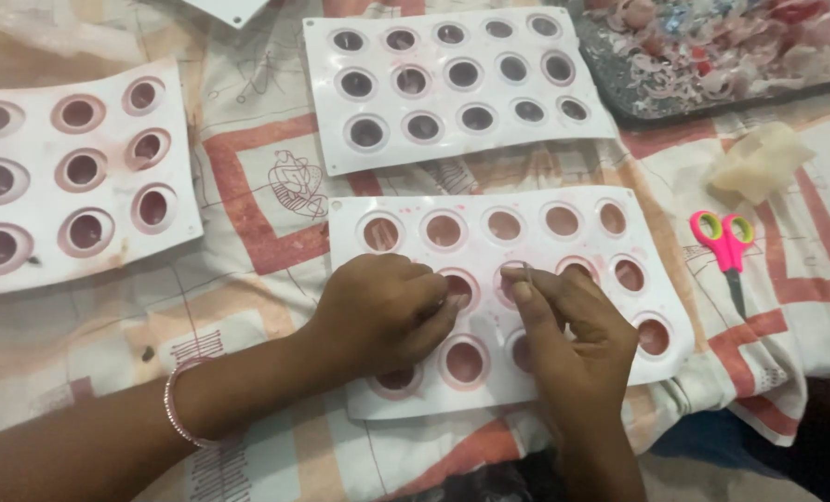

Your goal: The person is preparing candle molds by using a small tool to adjust or clean individual cavities in silicone molds filled with wax.

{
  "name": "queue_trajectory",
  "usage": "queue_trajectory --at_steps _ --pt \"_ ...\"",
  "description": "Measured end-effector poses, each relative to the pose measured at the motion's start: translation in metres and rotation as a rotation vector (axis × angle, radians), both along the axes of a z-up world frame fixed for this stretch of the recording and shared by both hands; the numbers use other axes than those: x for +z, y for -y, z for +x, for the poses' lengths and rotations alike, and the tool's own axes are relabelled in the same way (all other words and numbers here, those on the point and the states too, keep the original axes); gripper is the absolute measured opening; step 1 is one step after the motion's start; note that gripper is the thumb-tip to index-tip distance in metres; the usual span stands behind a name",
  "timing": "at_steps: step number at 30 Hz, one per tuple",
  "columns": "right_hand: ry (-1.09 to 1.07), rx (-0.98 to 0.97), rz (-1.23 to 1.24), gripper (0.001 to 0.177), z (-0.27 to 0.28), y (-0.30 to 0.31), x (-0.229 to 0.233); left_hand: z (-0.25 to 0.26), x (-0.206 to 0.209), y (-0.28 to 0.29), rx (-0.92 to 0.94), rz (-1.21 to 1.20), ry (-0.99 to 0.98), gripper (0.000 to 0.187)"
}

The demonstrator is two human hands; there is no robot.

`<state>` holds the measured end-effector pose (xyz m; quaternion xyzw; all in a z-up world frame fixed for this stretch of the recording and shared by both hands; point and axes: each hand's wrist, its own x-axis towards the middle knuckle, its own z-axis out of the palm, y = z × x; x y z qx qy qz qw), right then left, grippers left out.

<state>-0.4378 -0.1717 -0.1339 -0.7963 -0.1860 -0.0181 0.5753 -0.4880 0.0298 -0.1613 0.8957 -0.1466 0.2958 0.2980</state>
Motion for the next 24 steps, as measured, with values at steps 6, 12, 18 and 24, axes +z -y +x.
queue_trajectory --at_steps 6,12,18,24 --pt "0.025 0.052 -0.004 0.019 -0.011 0.000 -0.009 -0.007 0.001 -0.001 -0.019 -0.497 -0.086 0.026" --pt "0.065 0.143 -0.055 0.021 -0.005 -0.002 -0.005 -0.001 -0.022 -0.002 0.082 -0.536 -0.019 0.065" --pt "-0.571 0.107 0.039 0.020 0.031 -0.008 0.005 0.000 -0.006 -0.002 0.033 -0.228 -0.059 0.065" --pt "-0.306 0.213 -0.026 0.020 0.042 -0.010 -0.008 0.003 -0.006 -0.003 0.050 -0.112 -0.039 0.073"
